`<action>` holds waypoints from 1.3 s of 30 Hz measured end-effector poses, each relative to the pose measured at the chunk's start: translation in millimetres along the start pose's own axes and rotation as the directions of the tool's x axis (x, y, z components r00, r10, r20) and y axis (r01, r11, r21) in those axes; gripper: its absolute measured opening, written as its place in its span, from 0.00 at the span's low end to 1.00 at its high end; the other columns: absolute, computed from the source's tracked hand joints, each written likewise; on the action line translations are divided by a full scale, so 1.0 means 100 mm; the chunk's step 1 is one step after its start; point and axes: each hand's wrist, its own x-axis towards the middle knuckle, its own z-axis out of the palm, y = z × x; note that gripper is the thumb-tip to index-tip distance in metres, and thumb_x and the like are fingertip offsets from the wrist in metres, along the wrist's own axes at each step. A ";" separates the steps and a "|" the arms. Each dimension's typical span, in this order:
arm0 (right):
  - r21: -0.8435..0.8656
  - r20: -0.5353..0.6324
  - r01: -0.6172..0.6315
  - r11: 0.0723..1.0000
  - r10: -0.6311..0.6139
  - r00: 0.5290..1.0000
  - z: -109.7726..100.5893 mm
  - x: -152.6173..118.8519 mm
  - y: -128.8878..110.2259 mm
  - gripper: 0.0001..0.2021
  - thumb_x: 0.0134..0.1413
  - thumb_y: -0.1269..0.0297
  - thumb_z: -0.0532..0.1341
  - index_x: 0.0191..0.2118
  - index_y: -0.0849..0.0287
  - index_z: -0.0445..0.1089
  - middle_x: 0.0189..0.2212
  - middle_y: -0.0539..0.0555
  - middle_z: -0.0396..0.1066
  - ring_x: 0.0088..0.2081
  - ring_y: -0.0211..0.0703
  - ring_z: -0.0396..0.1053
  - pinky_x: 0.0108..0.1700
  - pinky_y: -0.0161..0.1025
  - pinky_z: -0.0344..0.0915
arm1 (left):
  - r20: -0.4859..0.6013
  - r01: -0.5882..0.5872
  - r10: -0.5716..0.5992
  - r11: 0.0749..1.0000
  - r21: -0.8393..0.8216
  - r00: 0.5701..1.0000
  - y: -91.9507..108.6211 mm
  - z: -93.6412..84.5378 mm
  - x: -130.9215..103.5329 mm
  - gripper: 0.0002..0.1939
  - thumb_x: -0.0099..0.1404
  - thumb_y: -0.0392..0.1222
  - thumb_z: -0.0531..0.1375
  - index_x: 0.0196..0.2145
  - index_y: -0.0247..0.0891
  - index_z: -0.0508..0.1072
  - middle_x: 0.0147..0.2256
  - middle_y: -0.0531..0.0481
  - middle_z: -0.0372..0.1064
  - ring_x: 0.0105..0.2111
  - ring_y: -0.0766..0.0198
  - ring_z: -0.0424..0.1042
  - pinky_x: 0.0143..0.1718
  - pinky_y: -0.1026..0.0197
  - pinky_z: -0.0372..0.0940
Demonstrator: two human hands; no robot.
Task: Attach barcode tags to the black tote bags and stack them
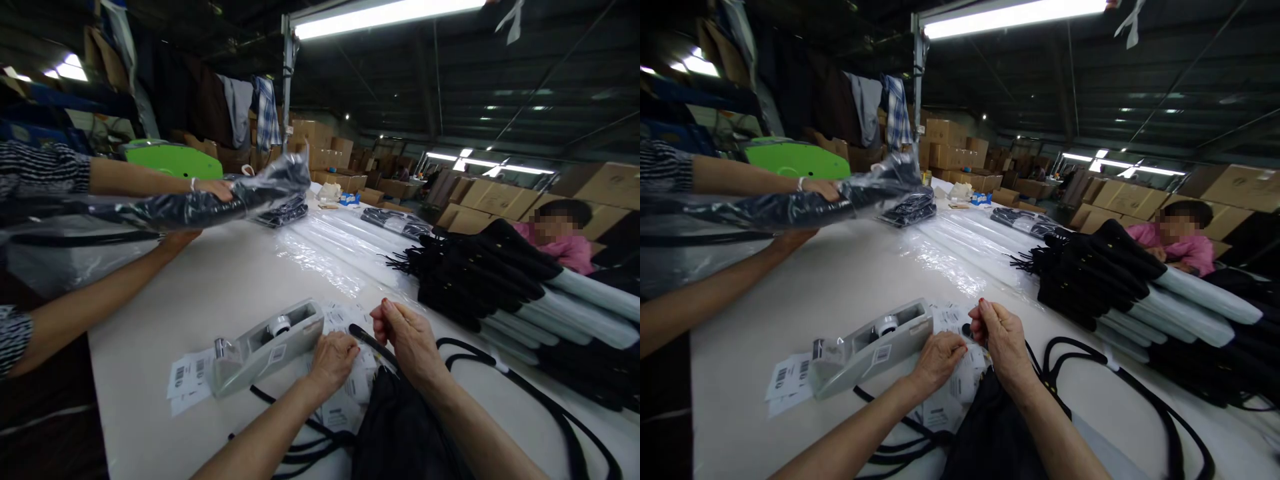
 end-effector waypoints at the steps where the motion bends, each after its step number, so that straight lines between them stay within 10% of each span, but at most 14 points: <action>1: -0.029 0.003 -0.001 1.000 0.001 1.000 -0.01 -0.02 -0.01 0.23 0.39 0.44 0.60 0.24 0.64 0.66 0.15 0.47 0.61 0.18 0.31 0.58 0.20 0.30 0.54 | 0.002 -0.009 0.009 1.000 -0.009 1.000 0.00 -0.01 -0.01 0.11 0.60 0.39 0.50 0.31 0.39 0.72 0.33 0.50 0.70 0.38 0.60 0.65 0.42 0.56 0.56; 15: -0.460 0.359 -0.132 0.878 0.320 0.877 -0.53 -0.73 0.13 0.23 0.50 0.44 0.51 0.27 0.63 0.66 0.19 0.49 0.60 0.22 0.33 0.57 0.23 0.30 0.53 | 0.113 -0.076 0.084 0.995 -0.067 0.990 -0.01 0.04 0.06 0.10 0.51 0.32 0.52 0.26 0.39 0.72 0.33 0.51 0.68 0.39 0.62 0.64 0.43 0.59 0.57; 21: -0.523 0.567 -0.126 0.843 0.455 0.687 -0.68 -0.87 0.00 0.23 0.43 0.44 0.57 0.39 0.57 0.69 0.34 0.52 0.67 0.35 0.41 0.64 0.36 0.33 0.59 | 0.140 0.002 0.048 0.942 -0.337 0.989 0.09 0.02 0.15 0.07 0.47 0.31 0.52 0.21 0.35 0.69 0.26 0.52 0.67 0.31 0.65 0.65 0.37 0.63 0.59; 24: -0.518 0.437 -0.096 0.850 0.360 0.824 -0.71 -0.68 0.06 0.22 0.50 0.45 0.51 0.41 0.56 0.68 0.40 0.53 0.67 0.42 0.45 0.63 0.42 0.37 0.59 | 0.181 0.056 0.017 0.920 -0.389 0.983 0.14 0.06 0.24 0.07 0.49 0.34 0.51 0.22 0.35 0.68 0.18 0.55 0.63 0.22 0.68 0.62 0.26 0.67 0.57; 27: -0.774 0.194 0.040 0.632 0.177 0.965 -0.64 -0.40 0.40 0.16 0.55 0.56 0.48 0.35 0.59 0.69 0.32 0.54 0.68 0.37 0.45 0.64 0.40 0.39 0.59 | 0.134 0.084 -0.029 0.902 -0.423 0.990 0.15 0.12 0.31 0.07 0.49 0.37 0.52 0.18 0.34 0.66 0.16 0.56 0.58 0.21 0.69 0.58 0.23 0.67 0.52; 32: -0.977 0.072 0.082 0.197 -0.062 0.996 -0.45 -0.13 0.90 0.14 0.51 0.69 0.53 0.45 0.57 0.65 0.41 0.57 0.66 0.44 0.50 0.61 0.43 0.44 0.56 | 0.126 0.177 -0.125 0.713 -0.679 0.984 0.10 0.12 0.25 0.07 0.47 0.40 0.52 0.19 0.34 0.67 0.14 0.58 0.53 0.18 0.71 0.52 0.21 0.67 0.48; 39: -0.928 0.006 0.012 0.372 -0.017 1.000 -0.52 -0.07 1.01 0.10 0.50 0.69 0.55 0.38 0.58 0.69 0.36 0.54 0.67 0.42 0.46 0.63 0.44 0.40 0.58 | 0.112 0.157 -0.251 0.164 -0.974 0.961 0.01 0.00 0.12 0.09 0.47 0.43 0.59 0.23 0.33 0.67 0.10 0.63 0.44 0.13 0.76 0.43 0.22 0.67 0.49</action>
